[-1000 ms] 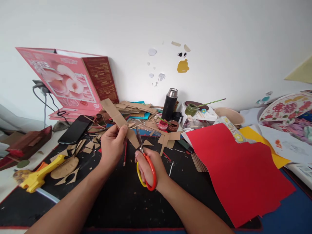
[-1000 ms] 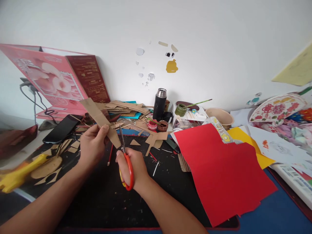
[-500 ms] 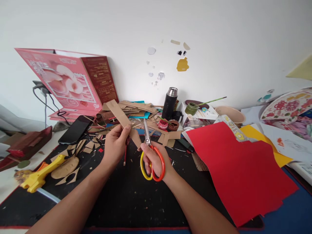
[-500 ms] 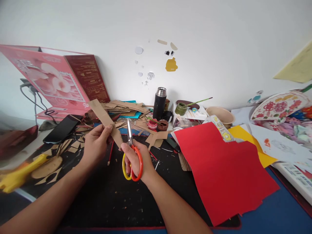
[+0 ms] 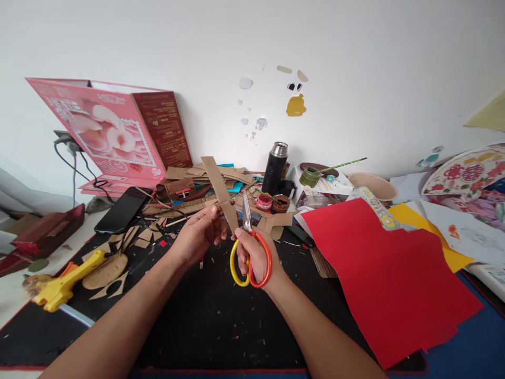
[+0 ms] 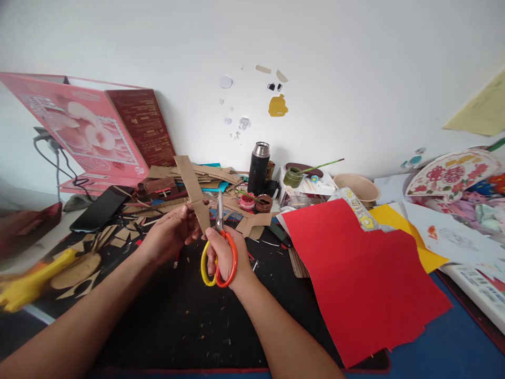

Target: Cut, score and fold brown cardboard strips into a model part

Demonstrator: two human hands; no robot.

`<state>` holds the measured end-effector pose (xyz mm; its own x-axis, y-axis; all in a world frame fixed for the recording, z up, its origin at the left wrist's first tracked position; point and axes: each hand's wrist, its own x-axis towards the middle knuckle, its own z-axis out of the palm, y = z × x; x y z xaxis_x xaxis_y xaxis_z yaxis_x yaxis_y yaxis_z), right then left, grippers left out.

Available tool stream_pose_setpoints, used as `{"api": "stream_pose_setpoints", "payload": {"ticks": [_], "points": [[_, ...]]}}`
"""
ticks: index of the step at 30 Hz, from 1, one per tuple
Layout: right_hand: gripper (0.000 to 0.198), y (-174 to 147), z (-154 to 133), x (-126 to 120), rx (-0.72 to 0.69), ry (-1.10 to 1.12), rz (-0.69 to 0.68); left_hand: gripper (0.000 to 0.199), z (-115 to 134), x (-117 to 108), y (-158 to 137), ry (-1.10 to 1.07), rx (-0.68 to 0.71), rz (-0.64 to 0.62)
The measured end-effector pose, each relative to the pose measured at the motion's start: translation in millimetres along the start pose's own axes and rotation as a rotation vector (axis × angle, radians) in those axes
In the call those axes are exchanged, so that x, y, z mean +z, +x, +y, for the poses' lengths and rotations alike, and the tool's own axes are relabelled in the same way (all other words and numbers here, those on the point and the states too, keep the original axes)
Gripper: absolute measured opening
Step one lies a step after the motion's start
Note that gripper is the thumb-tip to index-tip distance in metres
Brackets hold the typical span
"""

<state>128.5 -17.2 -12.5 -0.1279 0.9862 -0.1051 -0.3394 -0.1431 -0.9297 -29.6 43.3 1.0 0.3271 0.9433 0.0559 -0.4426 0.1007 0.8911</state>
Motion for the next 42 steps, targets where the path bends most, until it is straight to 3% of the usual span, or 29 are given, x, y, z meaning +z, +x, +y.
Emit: {"api": "stream_pose_setpoints", "payload": {"ticks": [8, 16, 22, 25, 32, 38, 42], "points": [[0.048, -6, 1, 3, 0.022, -0.079, -0.113, 0.045, -2, -6, 3, -0.106, -0.053, 0.057], [0.059, -8, -1, 4, 0.050, -0.110, -0.170, 0.042, 2, -10, 3, -0.190, -0.099, 0.020], [0.073, -10, -1, 4, 0.098, -0.143, -0.247, 0.020, 18, -19, 9, -0.352, -0.045, 0.257], [0.082, -12, 2, 7, 0.160, -0.163, -0.316, 0.017, 25, -23, 11, -0.416, -0.007, 0.318], [0.104, -15, 8, 9, 0.229, -0.126, -0.474, 0.024, 28, -27, 12, -0.484, 0.066, 0.248], [0.103, -15, 15, 8, 0.258, -0.152, -0.516, 0.024, 29, -26, 12, -0.472, 0.086, 0.246], [0.094, -17, 14, 7, 0.196, -0.231, -0.512, 0.022, 28, -23, 11, -0.436, 0.078, 0.251]]}}
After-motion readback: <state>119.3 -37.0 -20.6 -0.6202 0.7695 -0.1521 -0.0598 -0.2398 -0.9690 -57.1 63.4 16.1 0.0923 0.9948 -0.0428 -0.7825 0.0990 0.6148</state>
